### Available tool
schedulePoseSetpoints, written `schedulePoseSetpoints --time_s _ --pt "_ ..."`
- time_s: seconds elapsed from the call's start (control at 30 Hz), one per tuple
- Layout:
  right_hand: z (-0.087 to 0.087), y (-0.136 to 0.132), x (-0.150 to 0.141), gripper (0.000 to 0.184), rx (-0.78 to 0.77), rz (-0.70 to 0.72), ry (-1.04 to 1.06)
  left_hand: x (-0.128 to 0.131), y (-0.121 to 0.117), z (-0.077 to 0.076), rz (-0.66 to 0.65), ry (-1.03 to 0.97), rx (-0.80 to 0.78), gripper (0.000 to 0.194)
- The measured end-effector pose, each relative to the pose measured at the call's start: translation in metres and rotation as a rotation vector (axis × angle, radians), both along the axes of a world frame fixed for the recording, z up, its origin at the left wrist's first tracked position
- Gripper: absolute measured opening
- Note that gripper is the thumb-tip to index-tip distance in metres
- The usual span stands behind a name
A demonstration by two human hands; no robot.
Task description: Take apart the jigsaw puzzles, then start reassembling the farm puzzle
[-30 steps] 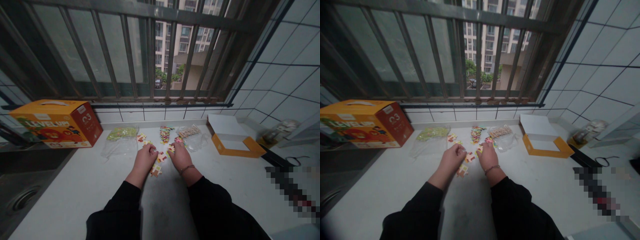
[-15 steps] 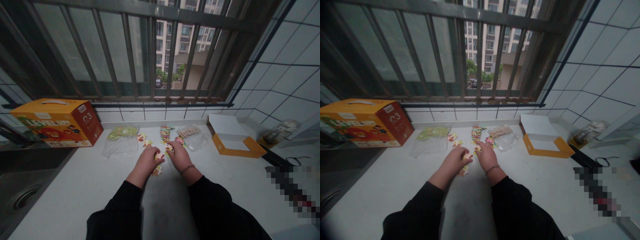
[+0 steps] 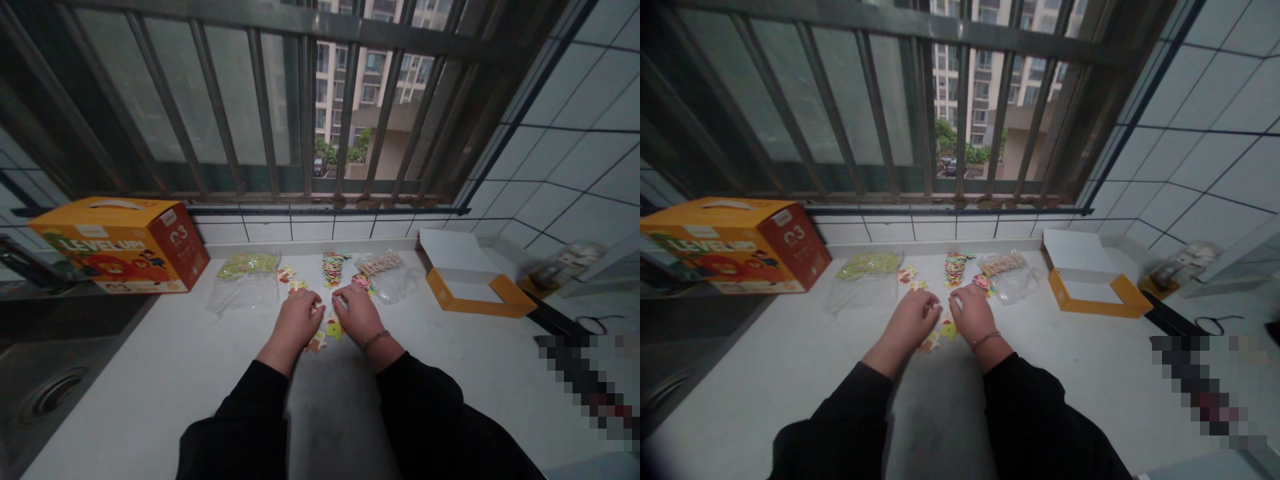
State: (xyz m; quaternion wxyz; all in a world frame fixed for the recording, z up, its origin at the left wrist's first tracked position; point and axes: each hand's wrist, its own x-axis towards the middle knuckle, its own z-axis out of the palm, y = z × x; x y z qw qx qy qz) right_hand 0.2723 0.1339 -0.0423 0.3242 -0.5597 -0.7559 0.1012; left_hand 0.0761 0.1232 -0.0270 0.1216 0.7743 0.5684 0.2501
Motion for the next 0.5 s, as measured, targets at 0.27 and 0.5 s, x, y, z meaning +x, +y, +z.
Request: schedulePoseSetpoints --time_s 0.27,0.5 --pt "0.039 0.068 -0.015 0.04 0.02 -0.172 -0.188 0.006 -0.005 -0.011 -0.111 0.03 0.012 0.033" --pt "0.038 0.119 -0.047 0.051 -0.147 -0.152 -0.334 0.0 -0.005 -0.026 0.031 0.105 -0.003 0.046"
